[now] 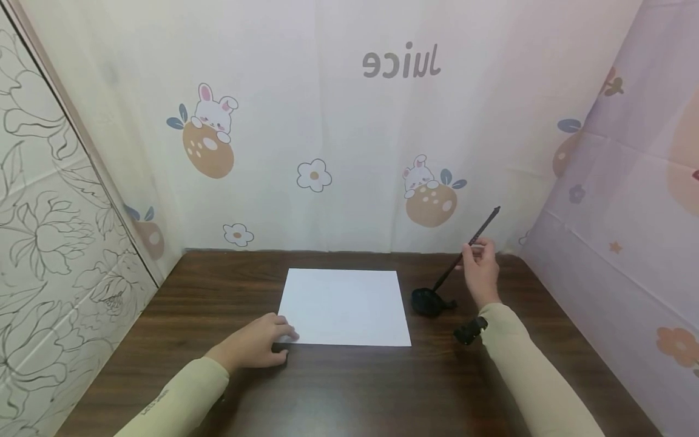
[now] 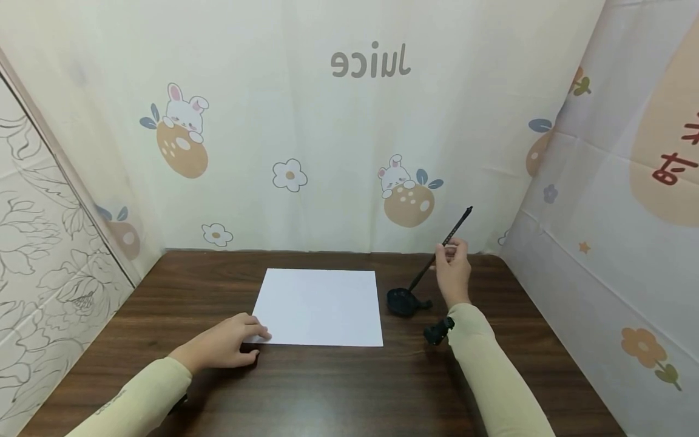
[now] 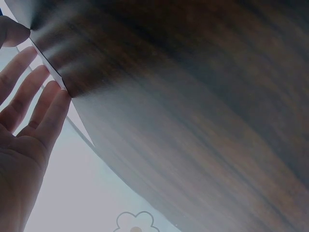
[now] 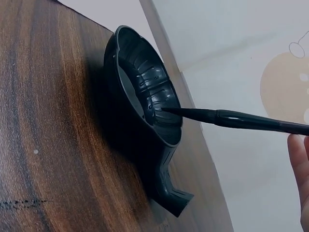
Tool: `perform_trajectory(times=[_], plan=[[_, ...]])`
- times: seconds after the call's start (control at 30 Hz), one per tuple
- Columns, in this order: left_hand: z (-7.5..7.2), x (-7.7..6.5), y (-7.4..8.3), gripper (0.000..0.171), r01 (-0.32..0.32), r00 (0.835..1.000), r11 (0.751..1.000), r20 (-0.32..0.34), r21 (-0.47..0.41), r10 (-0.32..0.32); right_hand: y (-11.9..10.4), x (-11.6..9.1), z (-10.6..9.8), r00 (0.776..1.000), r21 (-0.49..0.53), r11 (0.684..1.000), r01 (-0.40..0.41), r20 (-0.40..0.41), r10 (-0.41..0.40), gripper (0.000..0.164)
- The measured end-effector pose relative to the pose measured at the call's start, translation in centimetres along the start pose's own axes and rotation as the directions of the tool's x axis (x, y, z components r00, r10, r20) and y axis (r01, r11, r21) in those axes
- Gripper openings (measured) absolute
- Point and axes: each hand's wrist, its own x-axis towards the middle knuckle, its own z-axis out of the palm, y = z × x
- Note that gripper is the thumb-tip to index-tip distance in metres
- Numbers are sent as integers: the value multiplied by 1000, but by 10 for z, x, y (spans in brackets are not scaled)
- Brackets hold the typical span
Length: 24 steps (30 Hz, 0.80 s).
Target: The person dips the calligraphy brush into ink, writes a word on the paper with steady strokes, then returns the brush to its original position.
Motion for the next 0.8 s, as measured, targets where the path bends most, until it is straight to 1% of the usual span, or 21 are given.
perform_trajectory(times=[0.23, 0.4, 0.8], plan=[[0, 0, 0, 28, 8, 1000, 1000, 2, -8, -8, 6, 2, 0, 999, 43, 998, -49, -16, 50, 43], [0, 0, 1, 28, 8, 1000, 1000, 1, -2, -8, 9, 2, -4, 997, 22, 997, -76, -13, 76, 43], [-1, 0, 3, 27, 7, 1000, 1000, 1, -7, -7, 14, 1, -8, 996, -1, 997, -81, -27, 80, 47]])
